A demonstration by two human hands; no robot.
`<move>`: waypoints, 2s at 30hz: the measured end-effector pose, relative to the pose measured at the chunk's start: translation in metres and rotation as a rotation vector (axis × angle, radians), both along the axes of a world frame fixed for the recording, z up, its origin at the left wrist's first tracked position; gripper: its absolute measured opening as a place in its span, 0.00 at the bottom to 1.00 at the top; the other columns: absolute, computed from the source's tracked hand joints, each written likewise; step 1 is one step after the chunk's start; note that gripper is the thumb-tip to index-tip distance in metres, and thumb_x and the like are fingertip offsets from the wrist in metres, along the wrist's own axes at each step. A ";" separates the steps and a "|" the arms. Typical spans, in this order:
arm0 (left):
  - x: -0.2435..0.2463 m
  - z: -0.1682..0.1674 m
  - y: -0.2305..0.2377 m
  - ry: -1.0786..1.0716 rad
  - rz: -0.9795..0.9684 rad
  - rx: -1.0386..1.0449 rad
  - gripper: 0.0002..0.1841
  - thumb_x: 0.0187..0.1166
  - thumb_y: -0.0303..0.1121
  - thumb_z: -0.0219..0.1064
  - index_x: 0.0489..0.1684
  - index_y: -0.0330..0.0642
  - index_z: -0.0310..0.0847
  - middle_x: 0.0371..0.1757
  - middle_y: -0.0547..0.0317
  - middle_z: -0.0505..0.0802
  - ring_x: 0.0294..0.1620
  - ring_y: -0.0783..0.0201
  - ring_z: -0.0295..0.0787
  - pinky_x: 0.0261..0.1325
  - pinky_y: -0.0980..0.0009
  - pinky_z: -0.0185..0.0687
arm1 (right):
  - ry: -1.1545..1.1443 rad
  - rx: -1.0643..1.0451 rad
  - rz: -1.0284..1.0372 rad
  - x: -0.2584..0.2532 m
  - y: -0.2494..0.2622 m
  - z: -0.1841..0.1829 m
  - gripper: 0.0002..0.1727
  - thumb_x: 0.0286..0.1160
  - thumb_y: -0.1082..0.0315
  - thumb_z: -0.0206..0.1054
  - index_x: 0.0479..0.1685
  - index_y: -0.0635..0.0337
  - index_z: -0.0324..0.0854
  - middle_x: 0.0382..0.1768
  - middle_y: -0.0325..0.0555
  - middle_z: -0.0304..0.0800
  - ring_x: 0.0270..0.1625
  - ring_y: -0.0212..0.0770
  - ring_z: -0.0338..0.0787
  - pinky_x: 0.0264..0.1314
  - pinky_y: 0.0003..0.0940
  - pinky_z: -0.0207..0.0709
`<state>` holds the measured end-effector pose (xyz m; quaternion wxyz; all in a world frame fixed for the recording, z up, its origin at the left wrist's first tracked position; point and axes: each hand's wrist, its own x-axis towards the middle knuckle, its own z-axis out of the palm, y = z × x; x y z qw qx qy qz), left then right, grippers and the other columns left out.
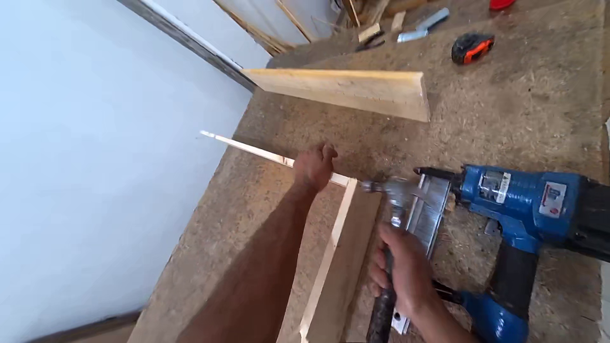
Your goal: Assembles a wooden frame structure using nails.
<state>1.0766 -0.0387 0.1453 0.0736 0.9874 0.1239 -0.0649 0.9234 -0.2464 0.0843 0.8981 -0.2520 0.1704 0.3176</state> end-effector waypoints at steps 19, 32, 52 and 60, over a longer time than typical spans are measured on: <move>-0.005 -0.004 0.007 -0.002 0.126 0.026 0.29 0.94 0.50 0.37 0.54 0.50 0.90 0.38 0.51 0.96 0.46 0.43 0.93 0.51 0.34 0.80 | 0.036 -0.039 -0.113 -0.008 0.026 0.012 0.19 0.82 0.56 0.51 0.23 0.56 0.69 0.08 0.37 0.68 0.07 0.37 0.74 0.12 0.40 0.79; -0.047 -0.007 -0.017 -0.191 0.318 0.015 0.46 0.81 0.73 0.48 0.86 0.42 0.68 0.95 0.33 0.53 0.95 0.31 0.40 0.88 0.29 0.46 | -0.552 -0.867 0.543 -0.004 -0.113 0.048 0.17 0.80 0.56 0.65 0.49 0.63 0.76 0.19 0.43 0.80 0.15 0.42 0.81 0.19 0.43 0.82; -0.065 0.026 -0.086 0.150 0.998 -0.315 0.33 0.69 0.76 0.64 0.18 0.53 0.85 0.18 0.59 0.85 0.26 0.55 0.85 0.31 0.47 0.77 | -1.393 -1.420 1.446 0.239 -0.043 0.048 0.23 0.81 0.50 0.66 0.67 0.54 0.79 0.48 0.53 0.90 0.52 0.57 0.93 0.53 0.59 0.86; -0.075 0.017 -0.078 0.279 0.812 -0.408 0.26 0.59 0.64 0.82 0.47 0.58 0.90 0.36 0.62 0.94 0.39 0.57 0.92 0.44 0.42 0.87 | -1.703 -1.469 1.430 0.271 -0.013 -0.006 0.22 0.79 0.61 0.70 0.70 0.55 0.80 0.58 0.55 0.89 0.57 0.58 0.92 0.54 0.59 0.87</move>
